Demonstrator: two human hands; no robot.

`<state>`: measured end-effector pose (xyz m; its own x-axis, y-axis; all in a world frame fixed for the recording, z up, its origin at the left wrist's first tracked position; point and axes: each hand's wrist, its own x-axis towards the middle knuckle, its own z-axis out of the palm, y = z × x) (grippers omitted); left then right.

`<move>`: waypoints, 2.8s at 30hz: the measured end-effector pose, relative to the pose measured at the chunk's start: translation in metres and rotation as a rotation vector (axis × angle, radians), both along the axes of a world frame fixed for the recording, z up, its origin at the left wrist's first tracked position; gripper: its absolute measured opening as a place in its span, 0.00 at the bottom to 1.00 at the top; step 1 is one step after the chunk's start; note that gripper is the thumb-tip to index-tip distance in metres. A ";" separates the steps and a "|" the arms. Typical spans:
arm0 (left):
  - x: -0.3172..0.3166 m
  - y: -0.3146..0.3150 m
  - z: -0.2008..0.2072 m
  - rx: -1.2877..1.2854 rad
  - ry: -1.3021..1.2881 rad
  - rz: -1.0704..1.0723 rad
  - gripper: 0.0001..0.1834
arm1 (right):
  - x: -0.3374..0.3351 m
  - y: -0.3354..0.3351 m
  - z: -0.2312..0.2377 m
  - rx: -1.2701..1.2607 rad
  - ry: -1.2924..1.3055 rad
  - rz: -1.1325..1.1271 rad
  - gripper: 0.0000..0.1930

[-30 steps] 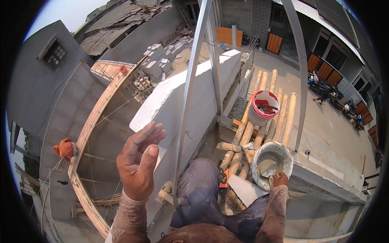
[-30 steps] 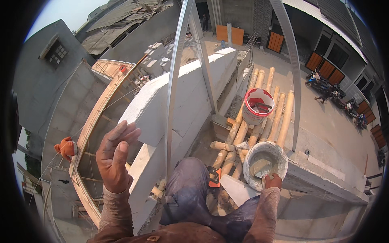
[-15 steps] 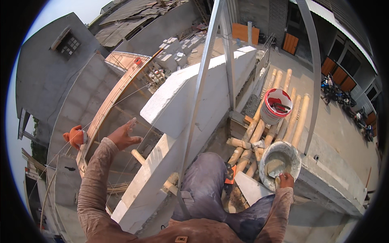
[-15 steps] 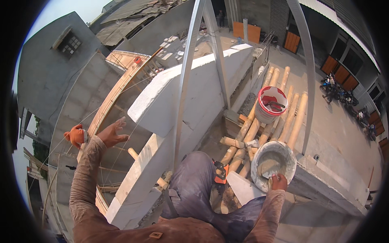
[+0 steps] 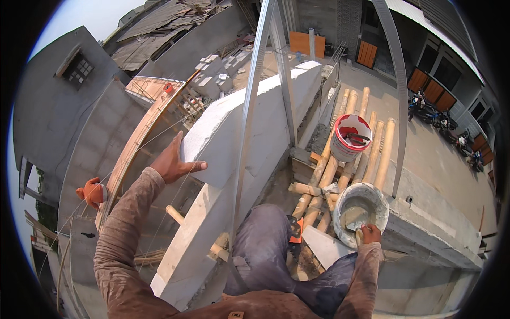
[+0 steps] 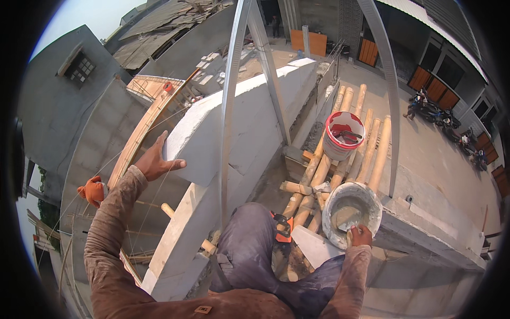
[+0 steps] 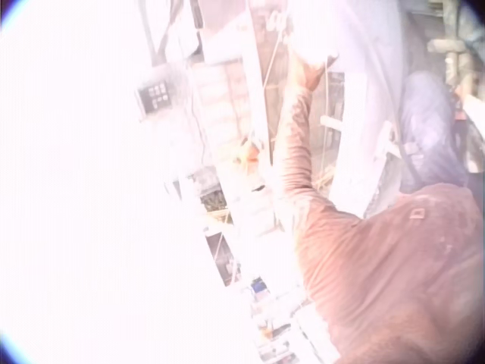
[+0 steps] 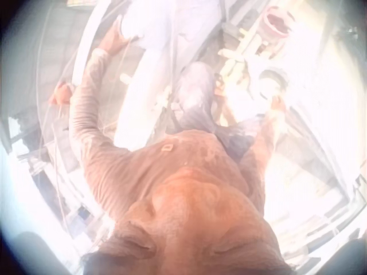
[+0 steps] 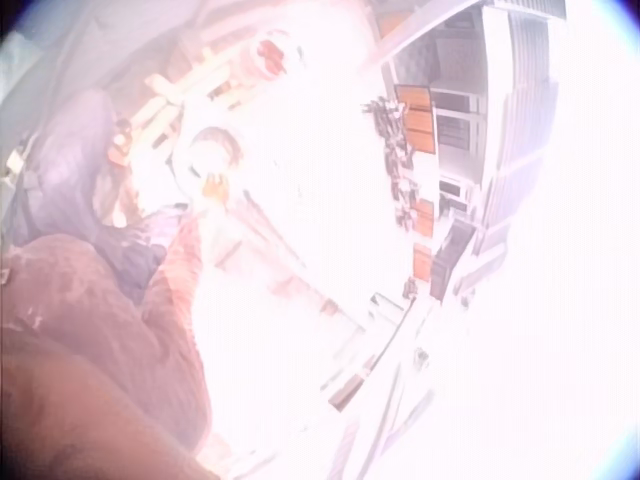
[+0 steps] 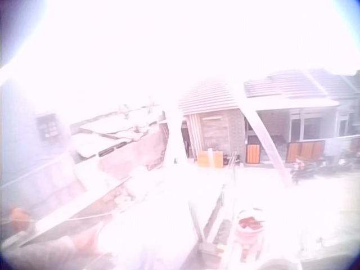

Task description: The person applies mortar to the top of a wall using a trowel and places a large white block onto the mortar.

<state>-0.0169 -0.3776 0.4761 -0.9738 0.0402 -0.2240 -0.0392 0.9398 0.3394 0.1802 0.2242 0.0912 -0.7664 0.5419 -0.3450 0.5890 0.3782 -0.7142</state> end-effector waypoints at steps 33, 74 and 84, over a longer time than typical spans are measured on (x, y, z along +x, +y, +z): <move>-0.046 0.051 0.015 -0.068 0.048 0.179 0.51 | 0.075 -0.075 0.236 0.173 -0.021 -0.137 0.21; 0.290 -0.105 0.355 -0.186 -0.408 0.604 0.46 | 0.072 -0.178 0.435 0.202 -0.251 0.613 0.20; 0.323 -0.079 0.414 -0.118 -0.453 0.528 0.47 | 0.063 -0.179 0.439 0.074 -0.432 0.646 0.23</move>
<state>0.3057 -0.4561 0.8902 -0.6665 -0.4617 -0.5853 -0.6136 0.7857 0.0789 0.2437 0.0455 0.5297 -0.7435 0.0671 -0.6653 0.4562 0.7784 -0.4312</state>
